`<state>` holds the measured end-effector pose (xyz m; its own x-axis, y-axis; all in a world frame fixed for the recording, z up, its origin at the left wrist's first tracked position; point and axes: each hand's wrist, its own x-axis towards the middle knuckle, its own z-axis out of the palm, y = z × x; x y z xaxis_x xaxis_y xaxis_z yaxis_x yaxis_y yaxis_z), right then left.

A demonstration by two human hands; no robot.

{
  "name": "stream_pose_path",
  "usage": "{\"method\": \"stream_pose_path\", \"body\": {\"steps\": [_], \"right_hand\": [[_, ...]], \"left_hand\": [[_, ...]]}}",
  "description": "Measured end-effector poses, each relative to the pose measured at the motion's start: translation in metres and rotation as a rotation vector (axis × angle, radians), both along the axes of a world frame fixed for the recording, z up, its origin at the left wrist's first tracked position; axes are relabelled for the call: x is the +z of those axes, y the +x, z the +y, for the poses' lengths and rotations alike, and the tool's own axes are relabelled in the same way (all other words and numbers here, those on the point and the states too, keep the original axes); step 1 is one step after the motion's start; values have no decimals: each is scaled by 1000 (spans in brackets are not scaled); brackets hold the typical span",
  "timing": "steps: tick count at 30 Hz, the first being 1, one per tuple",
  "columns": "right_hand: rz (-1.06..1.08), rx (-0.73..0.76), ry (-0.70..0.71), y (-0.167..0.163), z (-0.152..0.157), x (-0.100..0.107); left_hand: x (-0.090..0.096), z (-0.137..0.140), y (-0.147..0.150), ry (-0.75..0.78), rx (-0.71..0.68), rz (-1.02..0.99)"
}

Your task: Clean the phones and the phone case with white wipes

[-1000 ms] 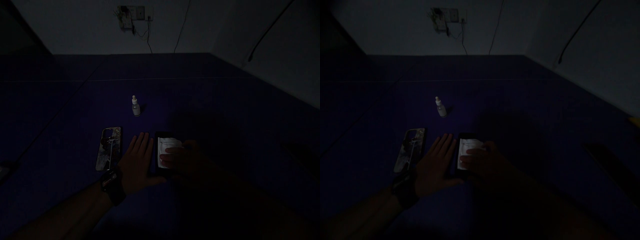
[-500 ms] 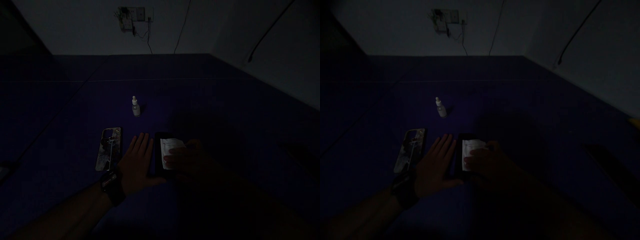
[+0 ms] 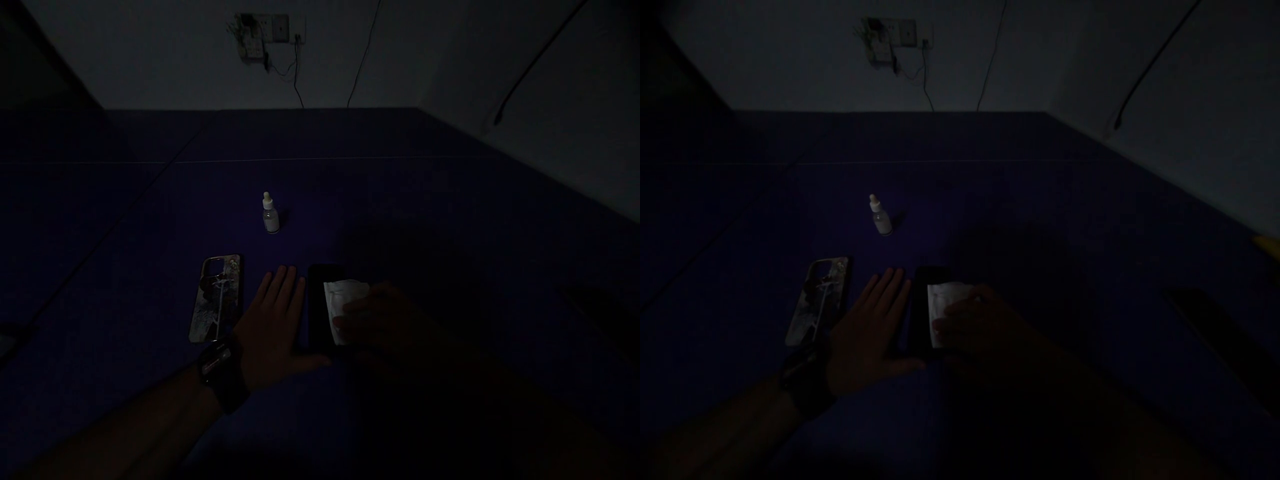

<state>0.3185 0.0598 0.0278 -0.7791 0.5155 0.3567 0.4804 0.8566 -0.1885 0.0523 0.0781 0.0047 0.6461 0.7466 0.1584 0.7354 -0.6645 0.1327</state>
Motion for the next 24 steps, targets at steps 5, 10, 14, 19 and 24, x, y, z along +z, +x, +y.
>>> {"method": "stream_pose_path", "body": {"steps": [5, 10, 14, 19, 24], "right_hand": [[-31, 63, -36, -7, -5, -2], [-2, -18, 15, -1, -1, 3], [15, 33, -36, 1, -5, 4], [-33, -15, 35, -4, -5, 0], [6, -38, 47, 0, 0, 8]], "left_hand": [[0, 0, 1, 11, -2, -5], [-1, 0, 0, 7, -9, -12], [-2, 0, -1, 14, -10, -17], [-4, 0, 0, 20, -3, -3], [-3, 0, 0, 8, -6, -4]]}}
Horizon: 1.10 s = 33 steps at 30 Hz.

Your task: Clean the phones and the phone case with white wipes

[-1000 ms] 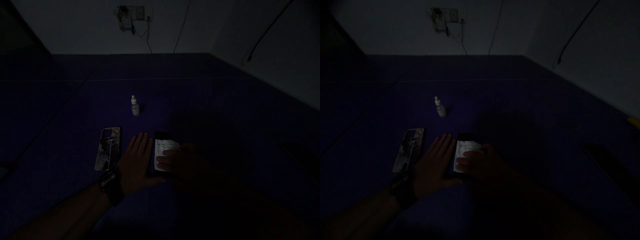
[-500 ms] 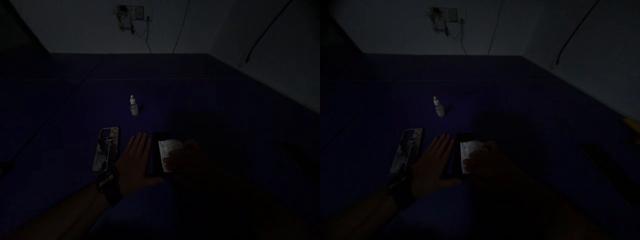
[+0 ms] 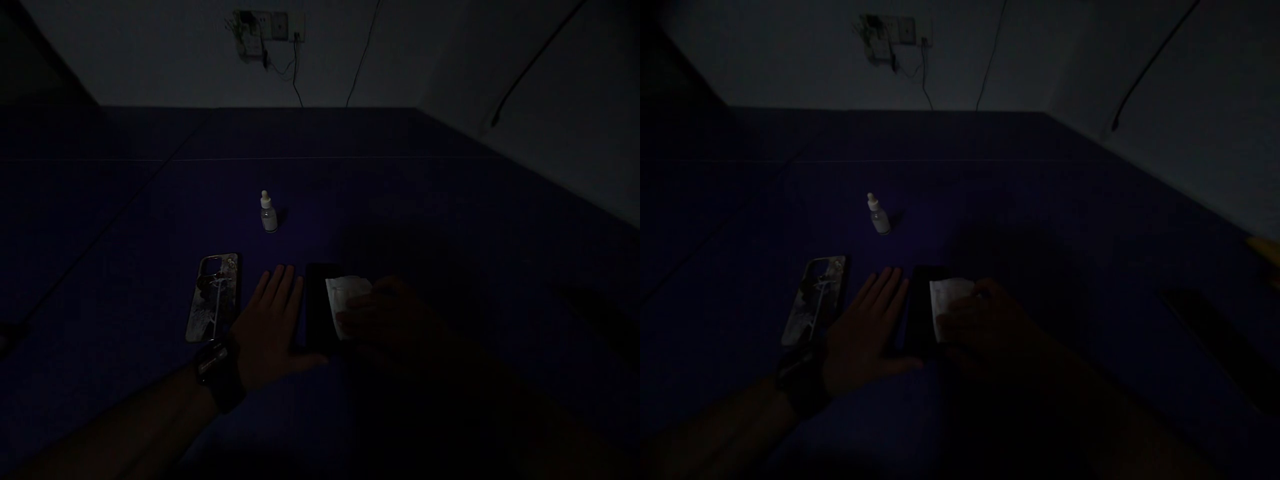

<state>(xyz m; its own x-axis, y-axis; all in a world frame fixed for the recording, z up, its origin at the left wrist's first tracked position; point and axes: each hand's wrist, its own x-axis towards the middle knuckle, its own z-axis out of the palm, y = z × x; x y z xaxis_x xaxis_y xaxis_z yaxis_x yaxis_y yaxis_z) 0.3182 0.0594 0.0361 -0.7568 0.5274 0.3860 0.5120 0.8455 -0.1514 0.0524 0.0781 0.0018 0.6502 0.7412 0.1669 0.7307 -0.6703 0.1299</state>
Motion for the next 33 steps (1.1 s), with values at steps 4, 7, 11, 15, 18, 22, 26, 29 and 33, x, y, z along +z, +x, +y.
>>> {"method": "stream_pose_path", "body": {"steps": [4, 7, 11, 15, 18, 22, 26, 29, 33], "right_hand": [[-11, 106, -90, -4, -6, 0], [-26, 72, -64, -6, -6, -2], [-7, -3, -15, 0, 0, 0], [28, 55, -20, -3, -3, 0], [3, 89, -13, -9, -6, -5], [-29, -22, 47, -8, 0, -10], [-4, -21, 50, -2, 3, -5], [0, 79, 9, -4, -2, -3], [-23, 111, 5, -10, -5, -5]], "left_hand": [[3, 0, 1, -7, -2, 10], [5, 0, 1, -3, 0, 17], [5, 0, 1, -6, 4, 11], [4, 0, 1, -13, 1, 29], [2, 0, 1, -2, 4, 19], [1, 0, 1, 13, 7, 9], [3, 0, 0, 7, -1, 25], [4, 0, 1, 2, 1, 27], [3, 0, 2, 17, 8, 12]]}}
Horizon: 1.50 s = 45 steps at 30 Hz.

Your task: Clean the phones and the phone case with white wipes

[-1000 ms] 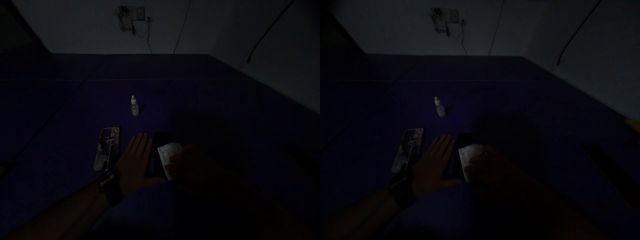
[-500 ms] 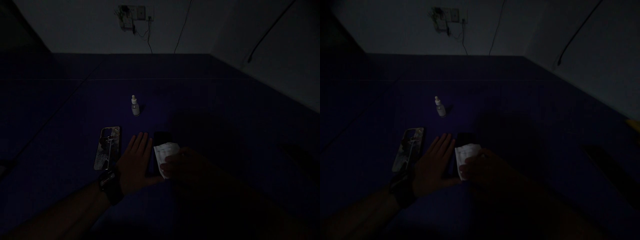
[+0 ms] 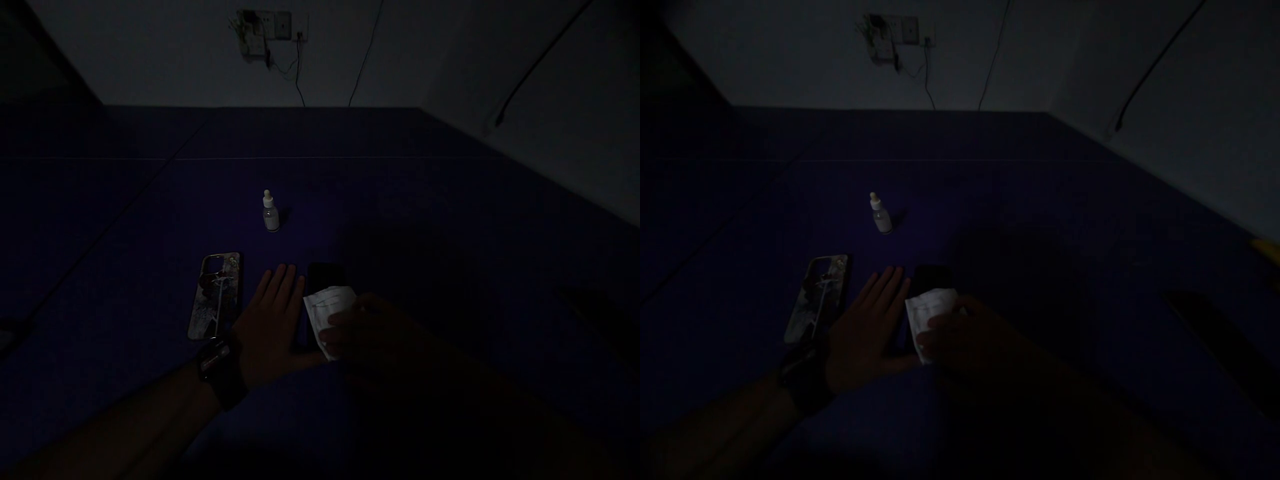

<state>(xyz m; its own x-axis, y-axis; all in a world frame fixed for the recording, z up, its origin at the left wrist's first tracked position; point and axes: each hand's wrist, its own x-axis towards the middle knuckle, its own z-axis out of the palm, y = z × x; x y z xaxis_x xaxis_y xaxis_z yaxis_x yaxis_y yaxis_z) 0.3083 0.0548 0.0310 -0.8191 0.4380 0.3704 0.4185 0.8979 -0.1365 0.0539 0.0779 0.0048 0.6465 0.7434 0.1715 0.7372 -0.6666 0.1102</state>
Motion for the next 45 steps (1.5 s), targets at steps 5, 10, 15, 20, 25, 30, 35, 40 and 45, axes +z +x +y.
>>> {"method": "stream_pose_path", "body": {"steps": [5, 10, 15, 20, 25, 30, 35, 40, 45], "right_hand": [[12, -120, 46, 5, 5, 4], [4, -17, -41, 5, 1, 0], [6, -165, 44, 5, 8, -6], [15, -149, 29, 9, 9, 1], [-13, -117, 17, -1, 5, -6], [31, -257, 41, 3, 9, -9], [9, -129, 2, -1, 5, -9], [-51, -241, 0, -4, 6, -10], [26, -191, 17, 5, 9, -8]], "left_hand": [[-1, -1, -1, 5, -4, -12], [-2, 0, -1, -5, -8, 5], [-5, 1, -2, 13, -11, -30], [-3, 1, -1, -2, -13, -17], [-1, 0, 0, -12, 0, -6], [-1, 0, -1, -18, -2, -8], [-1, 0, -1, -16, -8, -20], [-3, 0, -1, -9, 4, -16], [-3, 0, 0, 0, -5, -18]]}}
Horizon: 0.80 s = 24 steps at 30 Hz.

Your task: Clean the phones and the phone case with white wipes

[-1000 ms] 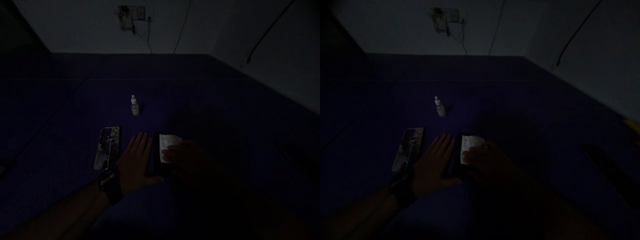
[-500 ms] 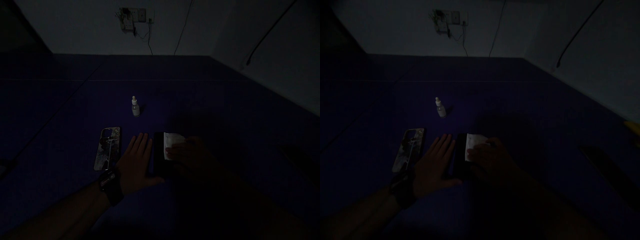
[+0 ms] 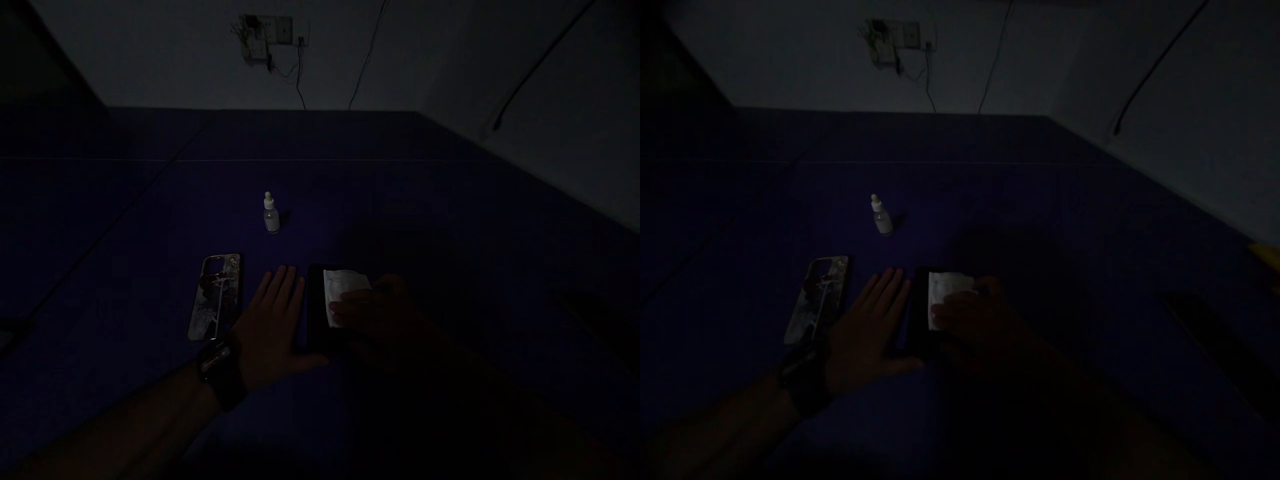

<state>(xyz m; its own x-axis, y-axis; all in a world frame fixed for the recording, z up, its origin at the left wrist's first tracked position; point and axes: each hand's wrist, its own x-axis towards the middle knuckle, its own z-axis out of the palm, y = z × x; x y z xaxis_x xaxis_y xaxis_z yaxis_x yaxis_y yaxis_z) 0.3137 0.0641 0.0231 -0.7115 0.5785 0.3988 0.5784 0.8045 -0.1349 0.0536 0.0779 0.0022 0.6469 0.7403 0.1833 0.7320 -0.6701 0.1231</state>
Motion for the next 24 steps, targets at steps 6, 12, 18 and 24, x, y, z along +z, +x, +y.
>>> {"method": "stream_pose_path", "body": {"steps": [6, 12, 18, 24], "right_hand": [[-135, 45, -71, -9, -2, -4], [-4, -59, 9, 3, 4, -3], [-108, 141, -108, -4, 2, -3], [-23, -82, -40, -1, 5, -3]], "left_hand": [[4, 0, 1, -22, 9, 30], [1, 0, -1, -8, -1, -2], [1, 0, -1, 0, -6, -18], [1, 0, 0, -7, 1, -9]]}}
